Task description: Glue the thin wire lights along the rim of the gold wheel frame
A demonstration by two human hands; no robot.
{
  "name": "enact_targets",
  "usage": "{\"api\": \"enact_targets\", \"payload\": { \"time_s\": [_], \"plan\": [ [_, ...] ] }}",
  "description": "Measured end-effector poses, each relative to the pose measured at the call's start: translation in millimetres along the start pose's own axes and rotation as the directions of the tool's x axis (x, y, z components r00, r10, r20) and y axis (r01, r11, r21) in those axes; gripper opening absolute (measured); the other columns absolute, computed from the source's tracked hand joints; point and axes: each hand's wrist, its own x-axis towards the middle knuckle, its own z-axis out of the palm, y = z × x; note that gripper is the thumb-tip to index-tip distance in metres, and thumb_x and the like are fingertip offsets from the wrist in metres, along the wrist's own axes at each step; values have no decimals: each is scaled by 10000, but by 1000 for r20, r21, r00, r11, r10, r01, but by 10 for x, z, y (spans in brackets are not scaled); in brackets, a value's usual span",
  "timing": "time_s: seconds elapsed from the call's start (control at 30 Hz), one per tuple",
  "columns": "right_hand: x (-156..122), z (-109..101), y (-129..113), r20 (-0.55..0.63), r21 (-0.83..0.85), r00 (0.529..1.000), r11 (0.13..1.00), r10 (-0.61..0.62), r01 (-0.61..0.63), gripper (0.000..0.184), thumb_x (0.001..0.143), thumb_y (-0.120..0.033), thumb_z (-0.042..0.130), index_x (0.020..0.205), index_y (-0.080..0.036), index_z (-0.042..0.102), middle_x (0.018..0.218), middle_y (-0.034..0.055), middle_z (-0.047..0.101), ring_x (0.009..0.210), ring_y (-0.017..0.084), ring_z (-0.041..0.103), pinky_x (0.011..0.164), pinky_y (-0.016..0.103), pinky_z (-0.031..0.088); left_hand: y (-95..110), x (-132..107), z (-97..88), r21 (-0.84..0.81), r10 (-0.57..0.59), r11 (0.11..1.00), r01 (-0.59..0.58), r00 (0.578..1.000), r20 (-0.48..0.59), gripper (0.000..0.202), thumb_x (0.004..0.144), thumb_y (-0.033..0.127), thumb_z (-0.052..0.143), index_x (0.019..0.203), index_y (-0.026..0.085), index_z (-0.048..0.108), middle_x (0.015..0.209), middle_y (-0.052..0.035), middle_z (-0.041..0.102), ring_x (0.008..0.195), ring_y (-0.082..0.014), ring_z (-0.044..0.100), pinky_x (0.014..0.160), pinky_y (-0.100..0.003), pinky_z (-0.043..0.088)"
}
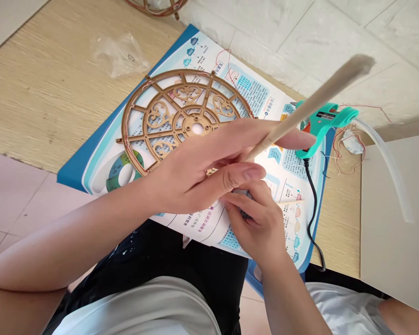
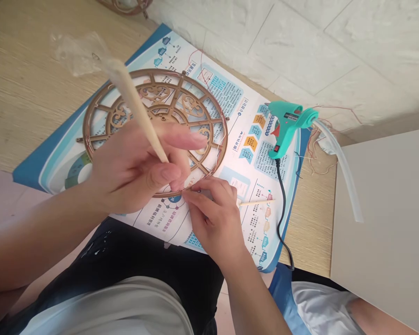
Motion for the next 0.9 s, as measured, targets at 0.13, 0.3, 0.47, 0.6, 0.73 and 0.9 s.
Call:
{"api": "enact_targets", "payload": {
  "time_s": [0.13, 0.3, 0.47, 0.6, 0.73, 0.9],
  "plan": [
    [-11, 8, -3, -10, -20, 1000, 1000, -12, 12, 213, 970, -19, 656, 1075, -185, 737, 1120, 102, 731, 1131, 244, 670, 897, 443, 535, -4, 5, 6, -35, -13, 999, 14, 1000, 6, 296, 1096, 372, 547, 1378, 365, 635, 746, 69, 611, 648, -90, 609, 664, -265, 542],
    [-13, 26, -13, 0, -47, 1000, 999, -19, 19, 229, 977, -18, 631, 1092, -194, 722, 1104, 101, 708, 1099, 248, 651, 875, 454, 518, -2, -2, 33, -79, 14, 997, -16, 999, -30, 270, 1075, 305, 584, 1332, 323, 665, 755, 54, 626, 618, -102, 600, 619, -268, 533],
    [0, 13, -25, 22, -64, 1000, 998, -7, 8, 214, 1002, -45, 607, 1078, -216, 712, 1102, 92, 696, 1111, 255, 642, 868, 450, 491, 9, -18, 21, -78, 9, 997, -11, 1000, -30, 226, 1082, 327, 572, 1274, 307, 691, 765, 31, 647, 664, -119, 645, 636, -285, 554],
    [32, -1, -38, 53, -39, 998, 999, 29, -27, 209, 1032, -83, 581, 1064, -237, 719, 1106, 92, 695, 1122, 263, 643, 848, 451, 468, 8, -24, 40, -54, 38, 998, -42, 998, -59, 222, 1074, 287, 587, 1268, 313, 690, 887, 16, 731, 719, -119, 684, 679, -283, 586],
    [49, -9, -45, 84, -30, 992, 995, 98, -96, 208, 1048, -117, 584, 1054, -254, 740, 1162, 84, 703, 1155, 259, 630, 860, 457, 451, -1, -37, 54, -11, 66, 998, -67, 991, -117, 236, 1042, 229, 628, 1243, 327, 704, 931, 14, 716, 779, -142, 684, 732, -315, 595],
    [40, -14, -35, 51, -35, 990, 991, 129, -128, 204, 1027, -134, 637, 1025, -291, 766, 1114, 37, 732, 1057, 225, 655, 834, 440, 451, 12, -47, 16, 0, 100, 995, -100, 989, -111, 158, 1037, 218, 637, 1179, 264, 689, 1000, -2, 735, 778, -127, 675, 709, -309, 587]
  ]
}}
